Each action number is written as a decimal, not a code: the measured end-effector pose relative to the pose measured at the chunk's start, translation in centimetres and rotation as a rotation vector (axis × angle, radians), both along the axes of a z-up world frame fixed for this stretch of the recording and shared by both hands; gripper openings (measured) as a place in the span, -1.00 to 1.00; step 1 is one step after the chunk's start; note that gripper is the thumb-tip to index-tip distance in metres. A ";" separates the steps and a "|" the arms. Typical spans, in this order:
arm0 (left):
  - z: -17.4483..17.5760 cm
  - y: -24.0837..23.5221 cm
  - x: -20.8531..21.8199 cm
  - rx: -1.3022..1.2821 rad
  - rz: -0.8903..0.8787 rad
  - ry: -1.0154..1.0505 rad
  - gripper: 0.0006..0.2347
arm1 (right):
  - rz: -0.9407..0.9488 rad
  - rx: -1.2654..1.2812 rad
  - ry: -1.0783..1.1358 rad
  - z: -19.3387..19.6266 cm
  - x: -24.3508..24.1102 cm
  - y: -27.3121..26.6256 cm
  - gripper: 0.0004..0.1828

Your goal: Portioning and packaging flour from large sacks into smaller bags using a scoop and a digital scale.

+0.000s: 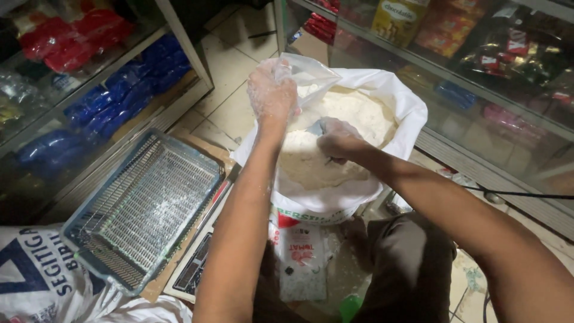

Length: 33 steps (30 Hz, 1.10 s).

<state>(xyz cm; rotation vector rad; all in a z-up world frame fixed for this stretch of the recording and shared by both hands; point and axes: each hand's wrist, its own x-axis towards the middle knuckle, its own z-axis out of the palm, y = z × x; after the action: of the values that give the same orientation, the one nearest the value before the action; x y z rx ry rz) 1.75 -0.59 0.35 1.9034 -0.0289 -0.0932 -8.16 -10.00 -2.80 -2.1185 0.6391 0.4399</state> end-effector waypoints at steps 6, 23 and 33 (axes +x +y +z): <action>-2.5 0.2 1.2 0.223 0.007 -0.200 -0.70 | -0.027 0.001 -0.054 -9.3 2.3 -6.1 -0.37; 1.9 -1.6 -3.7 0.208 -0.063 -0.096 -0.72 | -0.253 -0.122 -0.235 6.3 -3.1 -14.6 -0.66; 2.4 -4.9 -3.0 0.097 -0.158 0.087 -0.61 | -0.231 -0.181 -0.158 13.6 -1.5 -9.5 -0.67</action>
<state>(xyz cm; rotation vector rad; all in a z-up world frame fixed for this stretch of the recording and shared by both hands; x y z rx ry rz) -1.28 -5.46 2.72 1.9900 -0.1178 -0.2888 -9.70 -19.55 10.84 -2.1890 0.8450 0.0879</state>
